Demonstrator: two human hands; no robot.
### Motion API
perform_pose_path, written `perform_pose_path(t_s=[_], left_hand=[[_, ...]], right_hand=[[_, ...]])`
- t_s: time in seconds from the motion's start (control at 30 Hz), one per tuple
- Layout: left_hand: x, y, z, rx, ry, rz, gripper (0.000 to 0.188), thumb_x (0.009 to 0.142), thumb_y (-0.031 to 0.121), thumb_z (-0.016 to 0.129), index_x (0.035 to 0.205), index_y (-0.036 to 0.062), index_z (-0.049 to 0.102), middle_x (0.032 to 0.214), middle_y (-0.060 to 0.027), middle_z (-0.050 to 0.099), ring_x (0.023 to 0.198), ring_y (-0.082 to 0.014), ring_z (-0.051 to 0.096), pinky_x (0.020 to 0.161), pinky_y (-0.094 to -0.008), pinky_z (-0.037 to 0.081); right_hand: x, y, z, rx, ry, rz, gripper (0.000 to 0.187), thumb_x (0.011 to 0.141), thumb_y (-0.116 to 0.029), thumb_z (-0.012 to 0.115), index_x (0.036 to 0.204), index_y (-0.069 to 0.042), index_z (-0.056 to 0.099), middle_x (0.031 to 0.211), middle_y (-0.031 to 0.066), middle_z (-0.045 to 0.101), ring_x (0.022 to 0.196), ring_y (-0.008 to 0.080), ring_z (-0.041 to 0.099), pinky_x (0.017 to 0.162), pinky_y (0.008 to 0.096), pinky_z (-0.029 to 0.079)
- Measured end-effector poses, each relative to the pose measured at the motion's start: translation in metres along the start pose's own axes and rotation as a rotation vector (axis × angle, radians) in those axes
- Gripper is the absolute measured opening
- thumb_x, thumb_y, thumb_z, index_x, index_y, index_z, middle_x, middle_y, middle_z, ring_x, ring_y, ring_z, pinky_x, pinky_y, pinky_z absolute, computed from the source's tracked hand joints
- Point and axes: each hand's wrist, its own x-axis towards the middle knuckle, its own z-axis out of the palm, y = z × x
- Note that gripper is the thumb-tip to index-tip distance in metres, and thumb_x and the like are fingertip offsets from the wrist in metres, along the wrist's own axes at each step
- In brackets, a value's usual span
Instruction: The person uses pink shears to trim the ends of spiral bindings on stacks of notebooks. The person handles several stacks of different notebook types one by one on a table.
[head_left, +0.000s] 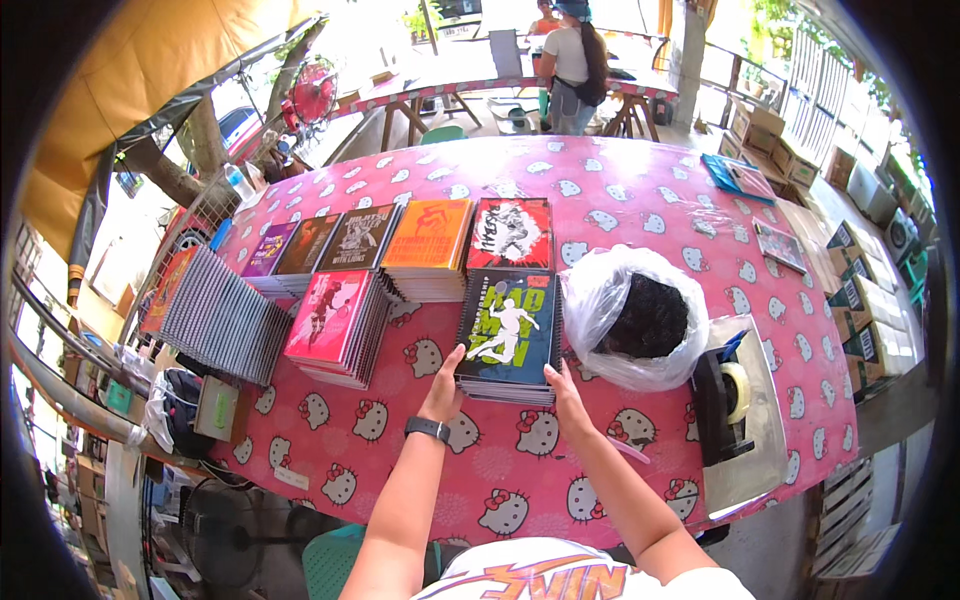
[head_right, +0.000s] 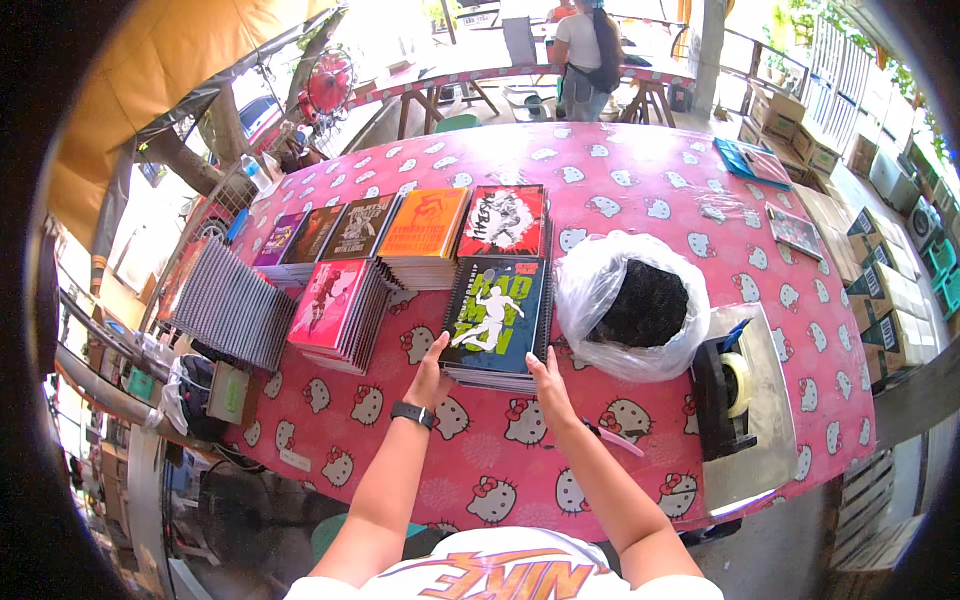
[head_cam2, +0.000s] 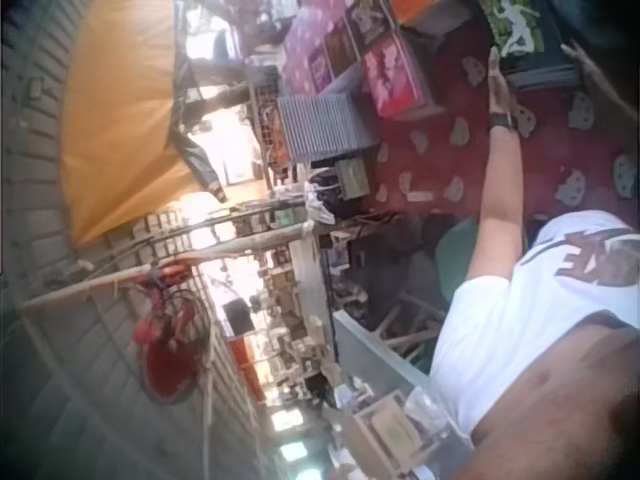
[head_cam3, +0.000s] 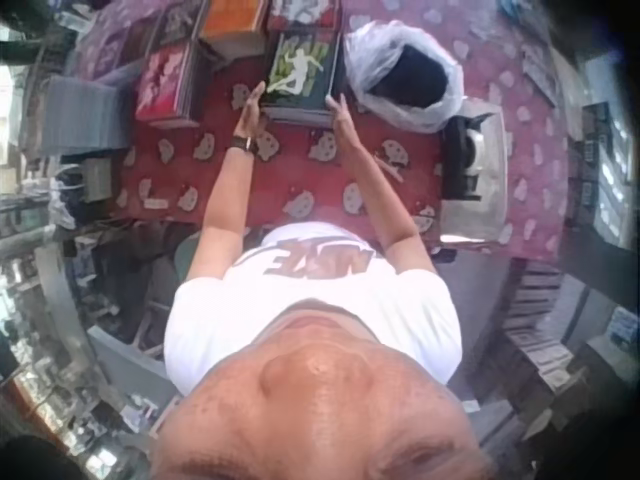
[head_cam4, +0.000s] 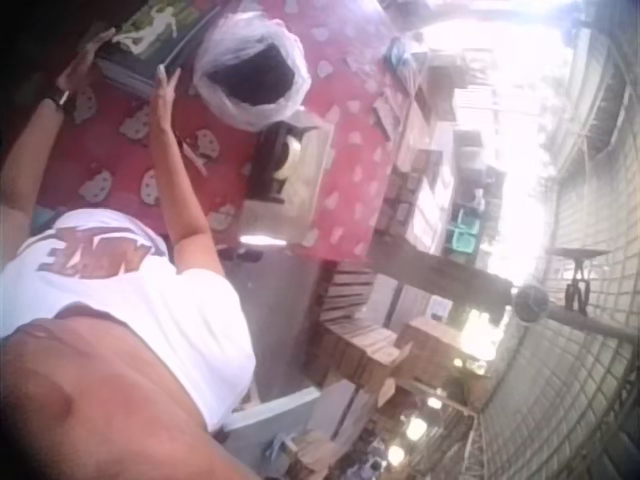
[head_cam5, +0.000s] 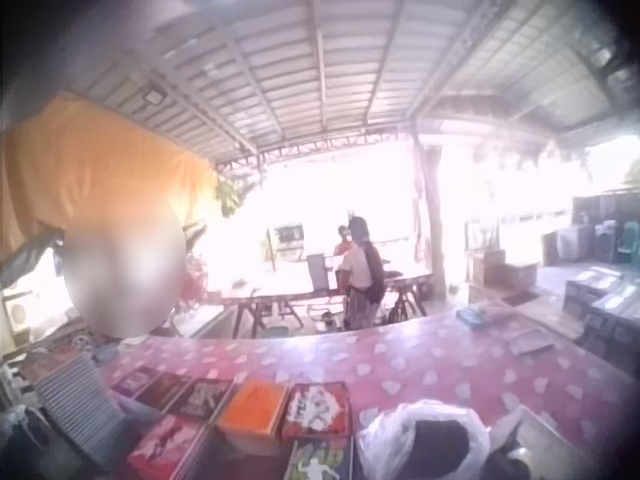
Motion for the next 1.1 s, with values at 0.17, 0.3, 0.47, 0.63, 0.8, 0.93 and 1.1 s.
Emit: perform_pose_path(t_s=[0.17,0.3,0.47,0.63,0.8,0.93,1.1], left_hand=[[-0.008,-0.016,0.007,0.092,0.042,0.415,0.052,0.097,0.030,0.033,0.140,0.0015,0.030,0.138,-0.0104,0.039,0.126,-0.0178,0.038,0.105,-0.0303,0.028],[-0.014,-0.010,0.017,0.400,0.181,0.505,0.049,0.095,0.020,0.033,0.139,-0.0014,0.031,0.142,-0.0119,0.036,0.128,-0.0180,0.034,0.107,-0.0270,0.022],[-0.013,-0.009,0.008,0.417,0.146,0.447,0.057,0.094,0.029,0.038,0.141,-0.0007,0.026,0.146,-0.0142,0.028,0.135,-0.0215,0.025,0.109,-0.0295,0.018],[-0.091,0.058,-0.057,0.469,0.310,0.730,0.045,0.091,0.027,0.051,0.127,-0.0001,0.049,0.130,-0.0123,0.049,0.122,-0.0204,0.043,0.102,-0.0304,0.033],[-0.198,0.184,-0.191,0.244,0.866,0.977,0.023,0.088,0.028,0.053,0.101,0.0107,0.061,0.103,-0.0013,0.061,0.099,-0.0123,0.053,0.083,-0.0270,0.040],[-0.245,0.260,-0.268,0.168,1.005,0.960,0.036,0.089,0.038,0.050,0.113,0.0120,0.059,0.111,-0.0013,0.060,0.102,-0.0130,0.052,0.087,-0.0319,0.038],[-0.244,0.315,-0.389,0.045,0.886,0.899,0.046,0.091,0.040,0.044,0.129,0.0129,0.046,0.125,-0.0056,0.052,0.117,-0.0179,0.043,0.100,-0.0392,0.028]], right_hand=[[0.011,-0.007,0.011,-0.173,0.015,-0.172,0.083,0.089,-0.046,0.052,0.145,-0.002,0.009,0.143,0.0211,0.028,0.131,0.0259,0.030,0.106,0.0318,0.021],[0.023,0.001,0.005,-0.262,0.009,-0.198,0.076,0.093,-0.041,0.047,0.144,0.001,0.009,0.145,0.0194,0.024,0.133,0.0237,0.025,0.108,0.0303,0.019],[0.026,-0.005,-0.015,-0.144,-0.070,-0.086,0.075,0.093,-0.047,0.043,0.141,0.005,0.018,0.145,0.0148,0.026,0.135,0.0218,0.023,0.110,0.0317,0.016],[-0.009,-0.039,0.010,-0.332,0.274,-0.745,0.050,0.093,-0.029,0.050,0.130,0.002,0.040,0.133,0.0139,0.042,0.125,0.0216,0.037,0.106,0.0341,0.024],[-0.039,-0.053,0.130,-0.083,-0.322,-0.375,0.031,0.091,-0.021,0.052,0.113,0.000,0.055,0.104,0.0102,0.063,0.091,0.0136,0.059,0.080,0.0288,0.047],[-0.035,-0.024,0.233,-0.319,-0.526,-0.402,0.029,0.093,-0.024,0.050,0.108,-0.001,0.060,0.097,0.0064,0.065,0.085,0.0138,0.060,0.076,0.0264,0.048],[-0.007,0.056,0.365,-0.202,-0.869,0.115,0.036,0.093,-0.027,0.050,0.118,-0.001,0.053,0.109,0.0089,0.061,0.093,0.0154,0.058,0.083,0.0299,0.047]])
